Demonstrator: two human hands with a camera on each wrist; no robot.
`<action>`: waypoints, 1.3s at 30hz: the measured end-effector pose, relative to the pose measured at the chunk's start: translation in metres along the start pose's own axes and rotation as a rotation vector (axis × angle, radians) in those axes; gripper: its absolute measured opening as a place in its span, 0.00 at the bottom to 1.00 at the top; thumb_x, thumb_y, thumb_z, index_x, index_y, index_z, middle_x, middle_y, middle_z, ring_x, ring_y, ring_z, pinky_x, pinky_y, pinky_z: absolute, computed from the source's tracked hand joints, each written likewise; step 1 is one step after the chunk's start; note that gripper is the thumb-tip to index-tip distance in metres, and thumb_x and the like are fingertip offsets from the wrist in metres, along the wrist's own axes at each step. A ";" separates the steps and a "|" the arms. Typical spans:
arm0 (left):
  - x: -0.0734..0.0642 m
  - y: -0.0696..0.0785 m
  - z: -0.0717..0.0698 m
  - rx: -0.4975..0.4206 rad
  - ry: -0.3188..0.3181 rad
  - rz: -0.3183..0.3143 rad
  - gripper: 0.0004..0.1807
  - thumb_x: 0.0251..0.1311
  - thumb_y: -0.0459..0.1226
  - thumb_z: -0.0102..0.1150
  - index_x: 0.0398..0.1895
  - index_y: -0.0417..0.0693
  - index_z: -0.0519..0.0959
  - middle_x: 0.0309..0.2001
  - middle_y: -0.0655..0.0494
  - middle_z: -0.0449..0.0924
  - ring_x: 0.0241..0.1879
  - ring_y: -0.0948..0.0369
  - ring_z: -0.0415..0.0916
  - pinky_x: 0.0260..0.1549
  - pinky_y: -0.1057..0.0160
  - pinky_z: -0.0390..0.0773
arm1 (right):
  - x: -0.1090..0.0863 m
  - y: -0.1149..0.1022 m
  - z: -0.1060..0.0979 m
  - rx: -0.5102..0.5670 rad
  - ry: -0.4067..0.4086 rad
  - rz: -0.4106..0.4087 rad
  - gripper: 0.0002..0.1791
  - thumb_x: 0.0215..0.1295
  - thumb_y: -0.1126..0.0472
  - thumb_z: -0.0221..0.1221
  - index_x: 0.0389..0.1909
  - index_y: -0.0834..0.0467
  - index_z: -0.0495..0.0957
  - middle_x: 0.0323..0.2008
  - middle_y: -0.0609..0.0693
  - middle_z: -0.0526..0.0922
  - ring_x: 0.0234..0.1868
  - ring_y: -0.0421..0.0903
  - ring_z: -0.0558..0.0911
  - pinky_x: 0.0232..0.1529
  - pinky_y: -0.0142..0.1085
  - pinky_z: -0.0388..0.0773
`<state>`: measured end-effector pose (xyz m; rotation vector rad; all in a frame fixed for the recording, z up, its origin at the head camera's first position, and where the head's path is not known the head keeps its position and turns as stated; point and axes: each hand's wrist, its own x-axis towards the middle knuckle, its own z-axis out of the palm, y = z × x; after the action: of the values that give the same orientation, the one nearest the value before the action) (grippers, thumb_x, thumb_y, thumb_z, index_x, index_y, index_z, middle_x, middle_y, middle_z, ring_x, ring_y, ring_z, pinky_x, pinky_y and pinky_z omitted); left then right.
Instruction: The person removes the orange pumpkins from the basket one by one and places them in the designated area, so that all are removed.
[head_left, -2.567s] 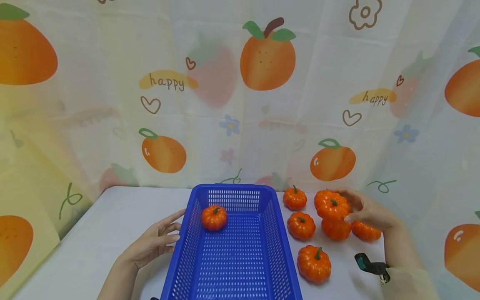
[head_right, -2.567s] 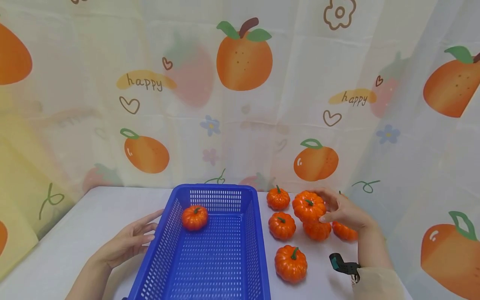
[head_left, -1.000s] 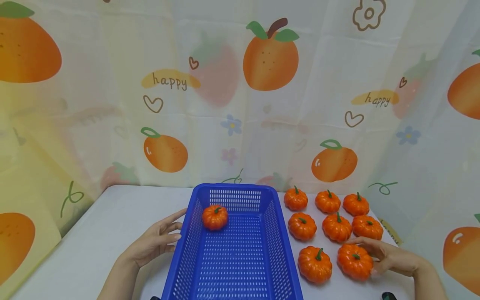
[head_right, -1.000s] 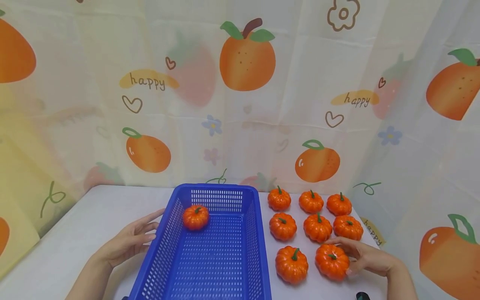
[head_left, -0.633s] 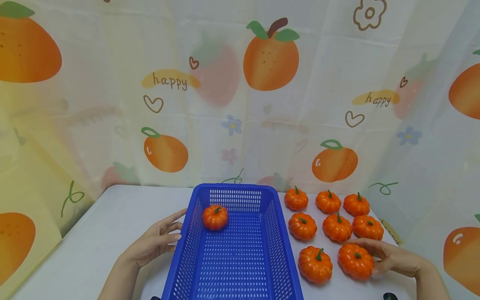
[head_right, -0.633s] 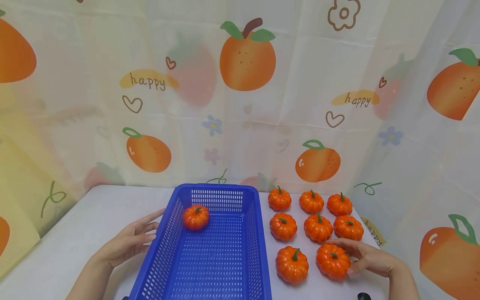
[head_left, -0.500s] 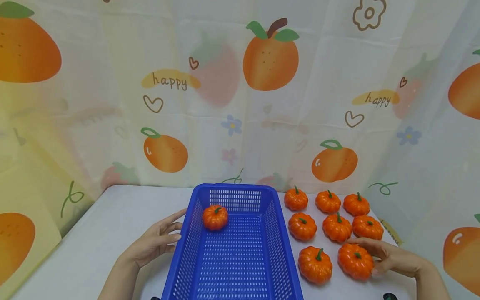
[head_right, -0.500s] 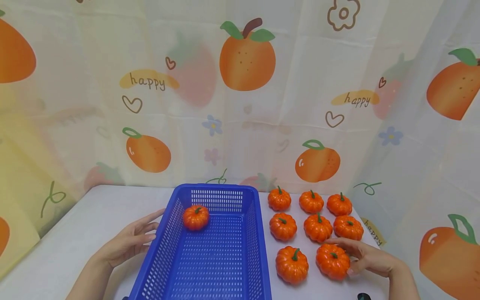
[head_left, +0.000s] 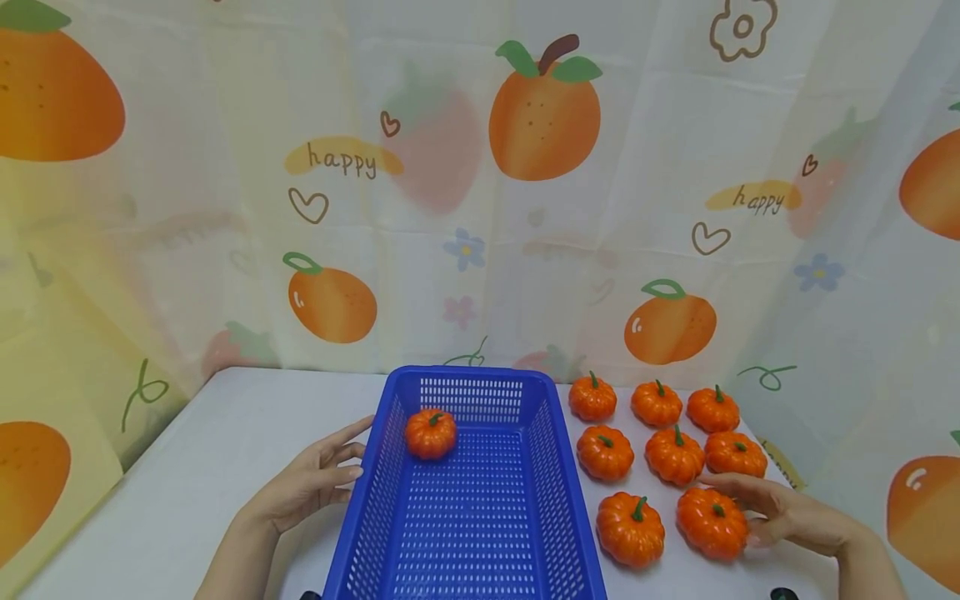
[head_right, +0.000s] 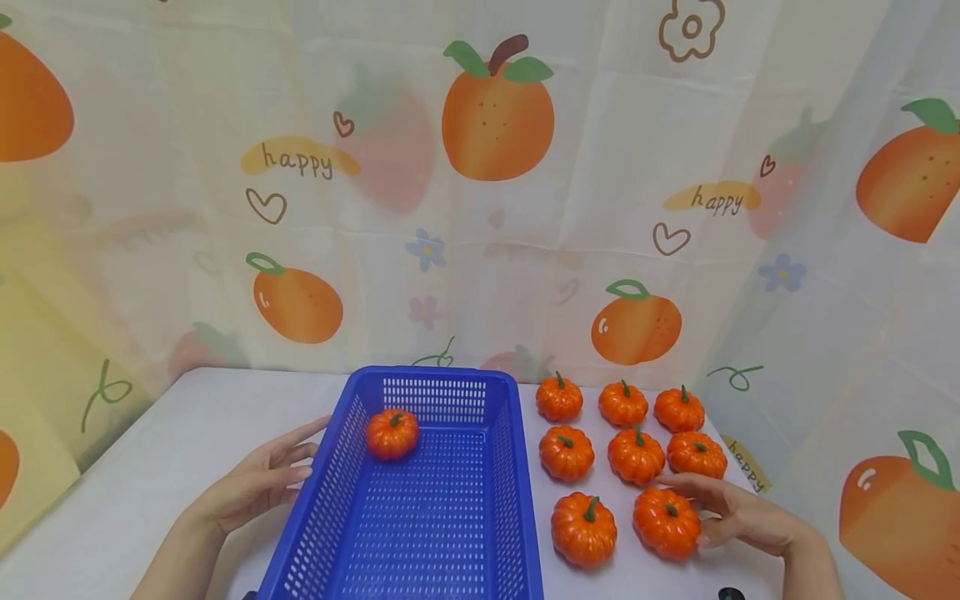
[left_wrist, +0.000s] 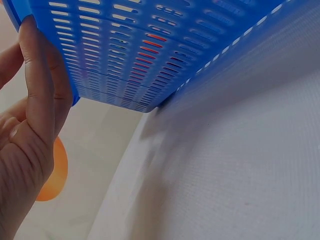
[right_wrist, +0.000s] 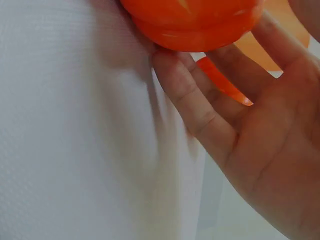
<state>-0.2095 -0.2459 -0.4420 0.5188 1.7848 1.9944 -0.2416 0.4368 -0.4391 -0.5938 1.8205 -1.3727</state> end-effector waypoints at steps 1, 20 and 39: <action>0.000 0.000 0.000 0.001 0.000 -0.001 0.39 0.69 0.29 0.47 0.80 0.48 0.43 0.48 0.60 0.75 0.43 0.65 0.82 0.44 0.63 0.85 | 0.000 0.000 0.000 0.006 -0.001 -0.009 0.39 0.66 0.68 0.52 0.76 0.65 0.47 0.67 0.30 0.72 0.65 0.28 0.71 0.60 0.27 0.71; 0.001 0.001 -0.001 0.011 0.015 -0.012 0.39 0.70 0.30 0.47 0.80 0.48 0.43 0.48 0.61 0.75 0.44 0.66 0.81 0.45 0.63 0.85 | 0.016 -0.057 0.000 -0.157 0.135 -0.157 0.32 0.70 0.71 0.47 0.74 0.67 0.52 0.68 0.38 0.73 0.64 0.38 0.76 0.59 0.31 0.79; 0.001 -0.002 -0.002 0.006 0.012 -0.011 0.39 0.70 0.30 0.47 0.80 0.49 0.43 0.48 0.61 0.75 0.43 0.66 0.81 0.44 0.64 0.85 | 0.116 -0.156 0.031 -0.320 0.497 -0.244 0.30 0.70 0.58 0.56 0.72 0.49 0.63 0.70 0.46 0.70 0.64 0.43 0.78 0.58 0.34 0.80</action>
<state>-0.2113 -0.2468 -0.4443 0.4990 1.7971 1.9902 -0.2991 0.2833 -0.3299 -0.7009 2.4653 -1.4925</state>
